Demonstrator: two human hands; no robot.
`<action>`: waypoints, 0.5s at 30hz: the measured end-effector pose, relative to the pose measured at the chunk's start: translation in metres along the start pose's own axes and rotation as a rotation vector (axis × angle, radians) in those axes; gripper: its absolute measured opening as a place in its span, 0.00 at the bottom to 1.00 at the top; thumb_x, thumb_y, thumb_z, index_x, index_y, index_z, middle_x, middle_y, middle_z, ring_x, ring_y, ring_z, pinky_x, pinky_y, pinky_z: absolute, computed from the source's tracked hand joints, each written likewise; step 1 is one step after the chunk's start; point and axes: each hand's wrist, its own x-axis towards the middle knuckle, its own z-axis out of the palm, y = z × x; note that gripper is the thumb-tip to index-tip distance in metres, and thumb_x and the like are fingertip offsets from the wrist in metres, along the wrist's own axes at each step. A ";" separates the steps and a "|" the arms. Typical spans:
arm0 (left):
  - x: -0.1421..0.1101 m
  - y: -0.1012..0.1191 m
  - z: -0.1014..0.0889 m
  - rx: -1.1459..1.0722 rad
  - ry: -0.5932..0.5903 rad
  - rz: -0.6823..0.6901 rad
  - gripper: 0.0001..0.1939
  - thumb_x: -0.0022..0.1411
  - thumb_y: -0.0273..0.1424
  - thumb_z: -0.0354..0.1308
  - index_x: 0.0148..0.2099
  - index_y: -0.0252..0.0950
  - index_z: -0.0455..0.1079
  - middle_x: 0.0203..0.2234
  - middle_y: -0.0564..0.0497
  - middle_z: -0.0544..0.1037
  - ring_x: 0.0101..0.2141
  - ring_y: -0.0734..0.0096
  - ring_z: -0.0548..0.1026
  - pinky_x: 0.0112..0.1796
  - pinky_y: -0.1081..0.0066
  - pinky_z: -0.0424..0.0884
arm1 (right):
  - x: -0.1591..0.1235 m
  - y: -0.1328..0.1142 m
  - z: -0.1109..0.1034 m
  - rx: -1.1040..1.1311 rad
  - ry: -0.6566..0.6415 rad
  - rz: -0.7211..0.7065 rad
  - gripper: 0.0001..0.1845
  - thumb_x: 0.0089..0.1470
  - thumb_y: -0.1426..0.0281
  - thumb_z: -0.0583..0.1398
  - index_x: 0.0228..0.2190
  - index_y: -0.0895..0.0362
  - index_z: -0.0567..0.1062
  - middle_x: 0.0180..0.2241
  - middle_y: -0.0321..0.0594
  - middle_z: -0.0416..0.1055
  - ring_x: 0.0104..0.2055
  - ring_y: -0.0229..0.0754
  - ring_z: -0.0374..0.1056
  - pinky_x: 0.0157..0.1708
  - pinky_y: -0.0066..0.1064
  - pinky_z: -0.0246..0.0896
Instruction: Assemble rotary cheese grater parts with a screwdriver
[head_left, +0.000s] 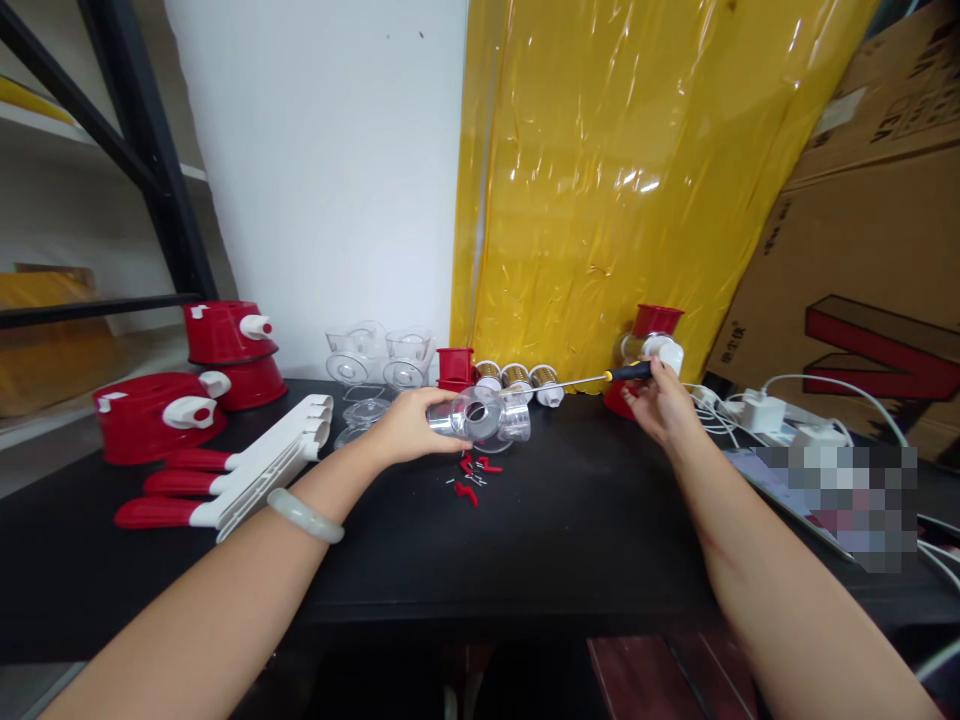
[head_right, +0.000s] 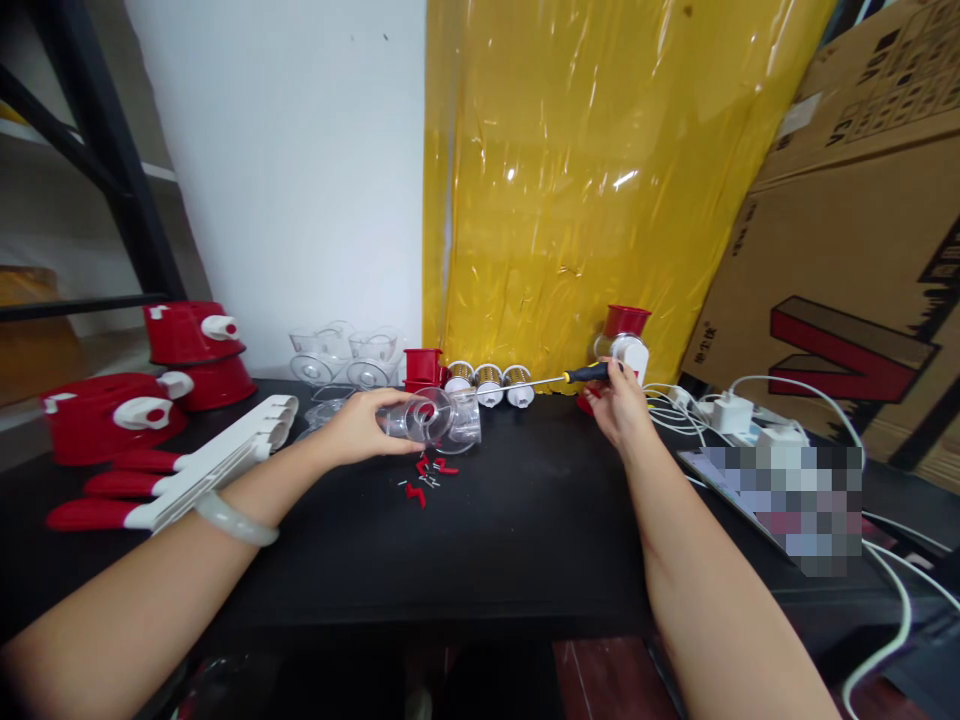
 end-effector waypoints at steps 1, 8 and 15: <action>0.000 -0.001 0.000 -0.009 -0.001 -0.012 0.33 0.40 0.45 0.71 0.49 0.38 0.75 0.43 0.46 0.80 0.43 0.58 0.77 0.44 0.62 0.71 | -0.001 -0.001 0.000 0.015 -0.023 0.006 0.14 0.44 0.65 0.68 0.31 0.51 0.70 0.27 0.28 0.70 0.24 0.32 0.66 0.25 0.25 0.65; 0.000 -0.002 0.001 -0.018 -0.003 -0.049 0.33 0.41 0.46 0.71 0.49 0.38 0.75 0.43 0.46 0.80 0.42 0.58 0.77 0.45 0.61 0.71 | -0.008 -0.008 0.001 0.122 -0.040 0.091 0.09 0.41 0.73 0.60 0.30 0.52 0.70 0.34 0.38 0.75 0.39 0.42 0.72 0.32 0.33 0.70; 0.000 0.001 0.001 0.023 0.011 0.000 0.33 0.40 0.45 0.71 0.49 0.38 0.75 0.42 0.46 0.80 0.42 0.58 0.77 0.44 0.62 0.71 | 0.000 0.000 0.002 0.027 0.004 -0.022 0.25 0.47 0.44 0.59 0.28 0.53 0.65 0.29 0.40 0.75 0.35 0.44 0.74 0.29 0.35 0.72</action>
